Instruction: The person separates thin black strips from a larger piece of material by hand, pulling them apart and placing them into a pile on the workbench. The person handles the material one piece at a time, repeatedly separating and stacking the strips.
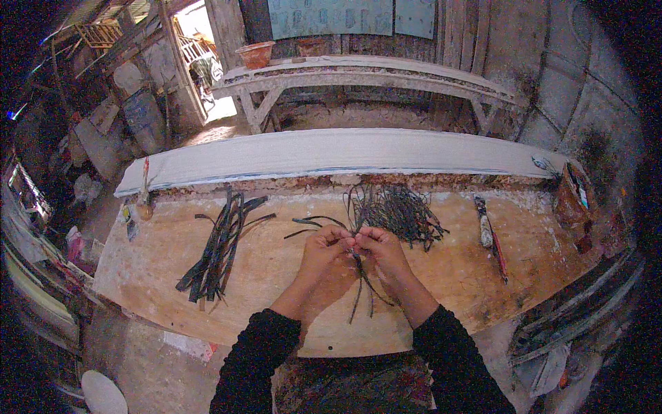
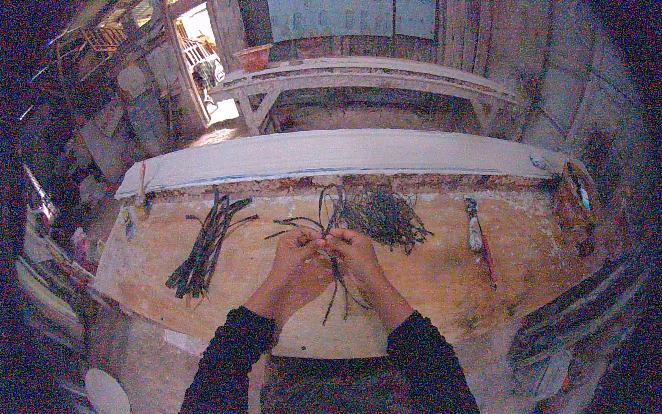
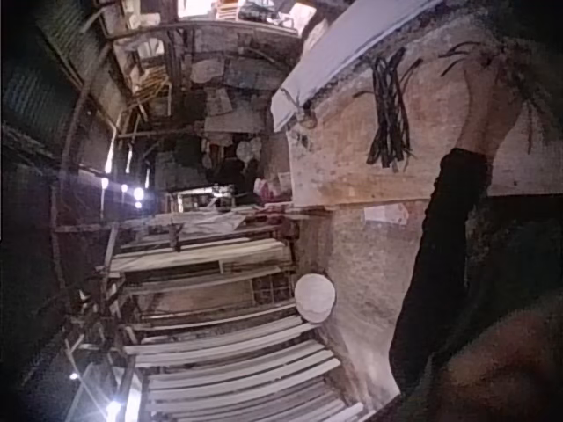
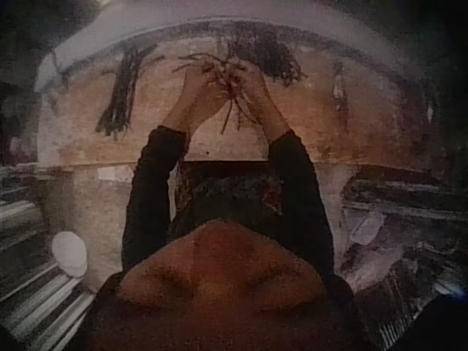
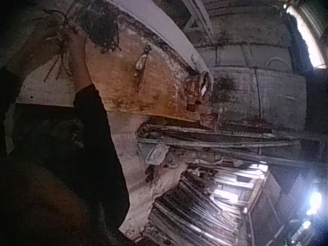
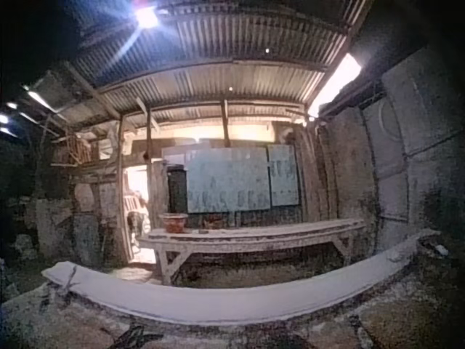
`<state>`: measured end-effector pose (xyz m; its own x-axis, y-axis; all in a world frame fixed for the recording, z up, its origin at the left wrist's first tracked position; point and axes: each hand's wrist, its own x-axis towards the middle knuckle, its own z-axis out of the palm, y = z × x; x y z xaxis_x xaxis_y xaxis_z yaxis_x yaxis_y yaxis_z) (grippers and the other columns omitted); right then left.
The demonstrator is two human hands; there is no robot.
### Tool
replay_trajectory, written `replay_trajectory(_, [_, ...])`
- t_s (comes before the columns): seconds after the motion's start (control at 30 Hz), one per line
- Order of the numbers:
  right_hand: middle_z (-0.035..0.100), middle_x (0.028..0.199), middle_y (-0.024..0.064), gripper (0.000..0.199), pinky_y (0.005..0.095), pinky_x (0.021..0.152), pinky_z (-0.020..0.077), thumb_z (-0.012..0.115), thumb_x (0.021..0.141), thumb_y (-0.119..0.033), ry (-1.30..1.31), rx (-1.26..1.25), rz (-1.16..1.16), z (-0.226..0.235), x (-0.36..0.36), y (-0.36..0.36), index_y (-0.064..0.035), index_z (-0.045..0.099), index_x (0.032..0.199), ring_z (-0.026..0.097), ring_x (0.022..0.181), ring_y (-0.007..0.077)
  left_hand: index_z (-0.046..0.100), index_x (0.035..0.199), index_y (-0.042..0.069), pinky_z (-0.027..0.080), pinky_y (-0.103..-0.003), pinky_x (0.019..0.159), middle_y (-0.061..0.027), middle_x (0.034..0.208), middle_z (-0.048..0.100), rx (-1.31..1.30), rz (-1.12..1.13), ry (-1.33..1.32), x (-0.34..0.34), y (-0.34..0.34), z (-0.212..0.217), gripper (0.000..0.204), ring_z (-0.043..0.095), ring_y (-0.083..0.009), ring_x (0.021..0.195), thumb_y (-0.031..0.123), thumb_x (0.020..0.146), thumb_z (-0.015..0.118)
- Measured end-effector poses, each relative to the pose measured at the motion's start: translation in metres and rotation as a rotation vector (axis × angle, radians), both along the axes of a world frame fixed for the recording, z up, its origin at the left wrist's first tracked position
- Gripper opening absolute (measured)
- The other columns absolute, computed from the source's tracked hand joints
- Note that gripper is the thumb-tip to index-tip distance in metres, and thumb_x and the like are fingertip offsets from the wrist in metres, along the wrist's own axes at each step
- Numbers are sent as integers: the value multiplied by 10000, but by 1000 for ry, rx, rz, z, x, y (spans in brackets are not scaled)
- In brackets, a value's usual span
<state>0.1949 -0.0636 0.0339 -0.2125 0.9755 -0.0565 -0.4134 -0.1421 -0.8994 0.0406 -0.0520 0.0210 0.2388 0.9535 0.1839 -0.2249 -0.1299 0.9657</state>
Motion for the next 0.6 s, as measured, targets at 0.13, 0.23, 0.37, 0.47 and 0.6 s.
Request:
replay_trajectory(0.13, [593, 830, 15, 78, 238, 720, 467, 575, 848, -103, -142, -12, -59, 9, -1, -5, -35, 576, 886, 570, 773, 104, 580, 893, 45, 486, -225, 623, -24, 833, 622, -44, 38, 74, 1, -2, 4, 116, 591, -97, 747, 54, 794, 640])
replay_trajectory(0.23, [593, 841, 17, 64, 239, 726, 464, 562, 858, -107, -120, -11, -112, 16, -7, -9, -46, 574, 871, 567, 774, 102, 576, 885, 49, 483, -228, 611, -23, 831, 622, -153, 44, -20, 2, -8, 12, 113, 589, -95, 748, 65, 795, 642])
replay_trajectory(0.37, [591, 844, 26, 87, 258, 729, 459, 545, 870, -119, -315, 167, -218, 4, -10, -8, -35, 567, 869, 565, 776, 123, 568, 877, 52, 472, -221, 589, -23, 815, 616, -301, 5, -310, 9, -10, 7, 116, 581, -95, 718, 77, 794, 645])
replay_trajectory(0.47, [583, 814, 50, 89, 297, 723, 454, 535, 866, -111, -685, 550, -351, -2, -9, -8, -27, 562, 876, 565, 785, 167, 562, 875, 64, 468, -241, 578, -23, 793, 610, -434, -35, -439, 11, -20, 23, 126, 565, -101, 676, 93, 790, 650])
replay_trajectory(0.6, [563, 805, 91, 67, 342, 708, 447, 529, 844, -83, -861, 746, -380, 12, -13, -16, -42, 563, 884, 561, 785, 231, 555, 870, 85, 470, -307, 577, -13, 770, 602, -379, -46, -363, 2, -12, 16, 138, 541, -108, 637, 121, 786, 659])
